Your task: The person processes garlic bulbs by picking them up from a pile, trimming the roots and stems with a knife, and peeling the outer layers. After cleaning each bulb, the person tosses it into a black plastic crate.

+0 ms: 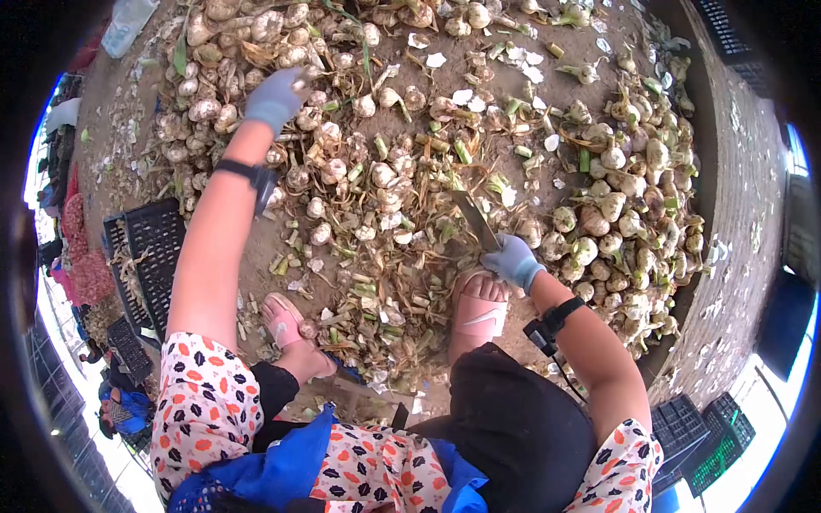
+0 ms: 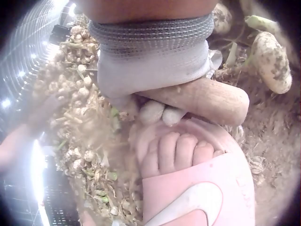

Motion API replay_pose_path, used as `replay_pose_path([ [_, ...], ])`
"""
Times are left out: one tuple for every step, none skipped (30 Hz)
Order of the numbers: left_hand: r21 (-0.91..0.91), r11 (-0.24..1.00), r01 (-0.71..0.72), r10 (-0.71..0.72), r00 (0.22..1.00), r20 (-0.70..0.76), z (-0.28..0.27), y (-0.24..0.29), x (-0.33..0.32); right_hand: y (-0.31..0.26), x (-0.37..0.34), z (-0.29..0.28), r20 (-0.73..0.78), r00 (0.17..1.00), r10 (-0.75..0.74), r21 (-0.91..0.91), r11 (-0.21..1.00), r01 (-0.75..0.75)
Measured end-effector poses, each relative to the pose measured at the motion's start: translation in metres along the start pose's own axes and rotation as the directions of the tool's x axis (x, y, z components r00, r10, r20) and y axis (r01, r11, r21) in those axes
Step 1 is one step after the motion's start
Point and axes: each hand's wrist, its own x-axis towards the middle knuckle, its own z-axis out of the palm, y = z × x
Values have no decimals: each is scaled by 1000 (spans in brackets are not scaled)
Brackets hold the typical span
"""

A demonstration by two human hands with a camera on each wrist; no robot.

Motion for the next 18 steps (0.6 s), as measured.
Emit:
replay_pose_path([
  [188,982,11,-20,999,47,6,10,13,1,1,1,-4,1000,5,47,999,-5],
  [369,929,10,-45,995,88,12,16,26,2,3,0,-10,1000,11,94,996,-10],
  [363,932,7,-42,995,90,24,13,43,3,4,-1,-14,1000,16,90,996,-14],
  [431,902,27,-96,986,139,41,12,55,3,5,-2,-12,1000,-1,45,999,1],
  [498,866,41,-155,970,189,48,15,54,5,4,-1,-5,1000,-12,-1,1000,12],
  [493,869,38,-158,966,204,54,14,49,7,4,0,12,999,-32,69,997,31],
  [379,922,82,-154,974,165,53,9,46,14,5,-1,16,1000,-26,67,997,25],
  [260,958,120,-155,981,118,43,10,37,21,10,-2,-10,998,-63,-2,998,63],
  [139,979,150,-161,984,73,40,7,32,20,11,-1,-32,994,-100,-69,993,97],
  [-196,970,144,-147,989,-1,34,-10,27,18,9,-2,-21,999,-50,-41,998,49],
  [-431,896,104,-172,978,-120,19,-5,1,16,8,-1,-19,998,-55,-33,998,54],
  [-818,571,-63,-140,975,-173,14,-14,-18,15,7,0,-11,999,-34,15,999,34],
  [-838,518,-169,-169,941,-295,7,-19,-37,16,8,-1,-4,1000,-16,61,998,16],
  [-892,405,-200,-122,955,-270,6,-38,-55,26,13,-2,-16,997,-72,-49,996,71],
  [-889,414,-194,-71,967,-244,15,-45,-86,26,11,-3,-12,997,-71,-49,996,71],
  [-884,427,-191,-29,974,-225,19,-53,-119,20,10,-3,0,999,-32,2,999,32],
  [-925,378,-25,98,995,14,17,-62,-138,18,9,-2,9,1000,10,53,999,-11],
  [-914,323,245,-43,969,244,23,-50,-156,18,11,-2,13,1000,5,51,999,-6],
])
